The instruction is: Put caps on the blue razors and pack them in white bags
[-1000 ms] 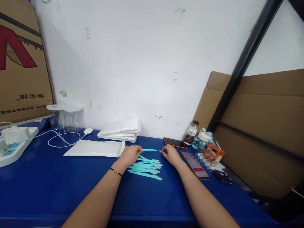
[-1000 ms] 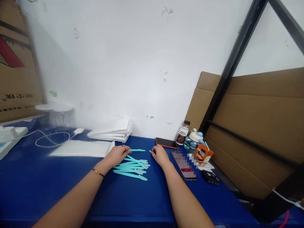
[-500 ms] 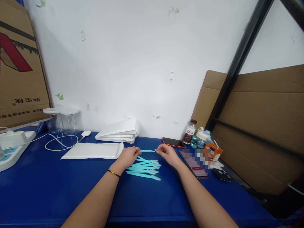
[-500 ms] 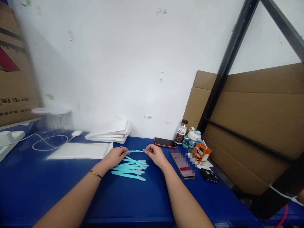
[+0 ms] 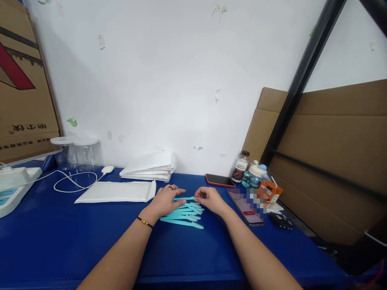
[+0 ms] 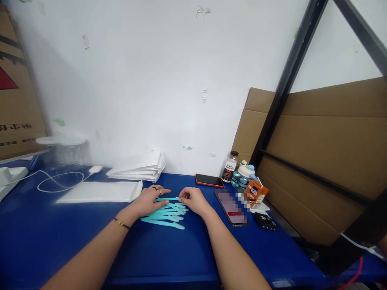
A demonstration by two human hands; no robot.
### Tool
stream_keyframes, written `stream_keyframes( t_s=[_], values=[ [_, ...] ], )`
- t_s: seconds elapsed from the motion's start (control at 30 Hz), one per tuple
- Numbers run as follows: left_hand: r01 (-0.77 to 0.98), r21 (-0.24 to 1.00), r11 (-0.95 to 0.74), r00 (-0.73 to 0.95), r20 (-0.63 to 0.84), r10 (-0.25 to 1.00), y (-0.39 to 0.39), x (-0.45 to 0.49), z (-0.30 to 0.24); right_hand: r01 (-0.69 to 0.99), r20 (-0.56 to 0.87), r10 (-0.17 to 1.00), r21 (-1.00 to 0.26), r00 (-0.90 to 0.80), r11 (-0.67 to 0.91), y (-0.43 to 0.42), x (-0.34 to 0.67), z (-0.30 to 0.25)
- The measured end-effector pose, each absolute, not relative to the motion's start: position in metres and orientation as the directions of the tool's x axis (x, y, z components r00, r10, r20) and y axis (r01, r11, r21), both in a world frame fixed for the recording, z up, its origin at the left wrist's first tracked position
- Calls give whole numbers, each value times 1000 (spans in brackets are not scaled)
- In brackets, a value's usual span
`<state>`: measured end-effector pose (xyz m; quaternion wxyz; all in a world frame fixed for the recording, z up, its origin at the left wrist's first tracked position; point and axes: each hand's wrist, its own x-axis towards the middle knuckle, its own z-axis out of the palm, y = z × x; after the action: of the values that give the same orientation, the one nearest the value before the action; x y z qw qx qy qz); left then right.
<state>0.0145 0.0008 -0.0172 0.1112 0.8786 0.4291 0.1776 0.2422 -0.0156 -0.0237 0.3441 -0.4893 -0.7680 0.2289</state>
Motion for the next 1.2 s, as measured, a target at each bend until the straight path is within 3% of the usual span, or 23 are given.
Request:
stream_keyframes(
  t_s=[0.1, 0.2, 0.43, 0.63, 0.77, 0.83, 0.9, 0.97, 1.0, 1.1, 1.2],
  values=[
    [680, 355, -641, 650, 113, 752, -4, 9, -15, 630, 308, 901, -644, -305, 433, -15, 247, -24],
    [682, 286, -673, 689, 57, 723, -13, 12, -9, 647, 387, 895, -629, -221, 432, -12, 254, -22],
    [839, 22, -544, 543, 23, 839, -42, 53, 1, 609, 441, 892, -684, -94, 402, -7, 259, -22],
    [858, 77, -507, 508, 13, 861, -34, 63, -12, 527, 423, 904, -756, -59, 389, -8, 256, -24],
    [872, 119, -475, 469, 81, 880, -28, 56, -15, 248, 310, 950, -924, 37, 292, -9, 249, -24],
    [873, 207, -442, 425, 123, 897, -26, 56, -14, 34, 227, 973, -974, 42, 225, -12, 243, -23],
    [780, 451, -434, 408, 161, 899, -25, 61, -12, -139, 161, 987, -977, 5, 160, -16, 236, -21],
    [525, 732, -433, 430, 211, 878, -25, 73, -12, -244, 152, 986, -961, -63, 132, -22, 229, -17],
    [393, 815, -426, 445, 237, 863, -26, 80, -13, -277, 166, 980, -952, -109, 130, -26, 225, -14],
    [154, 920, -362, 532, 231, 815, -31, 101, -20, -281, 254, 937, -942, -241, 183, -40, 220, -2],
    [160, 936, -313, 595, 161, 787, -36, 110, -26, -147, 338, 907, -940, -252, 309, -50, 218, 7]
  ],
)
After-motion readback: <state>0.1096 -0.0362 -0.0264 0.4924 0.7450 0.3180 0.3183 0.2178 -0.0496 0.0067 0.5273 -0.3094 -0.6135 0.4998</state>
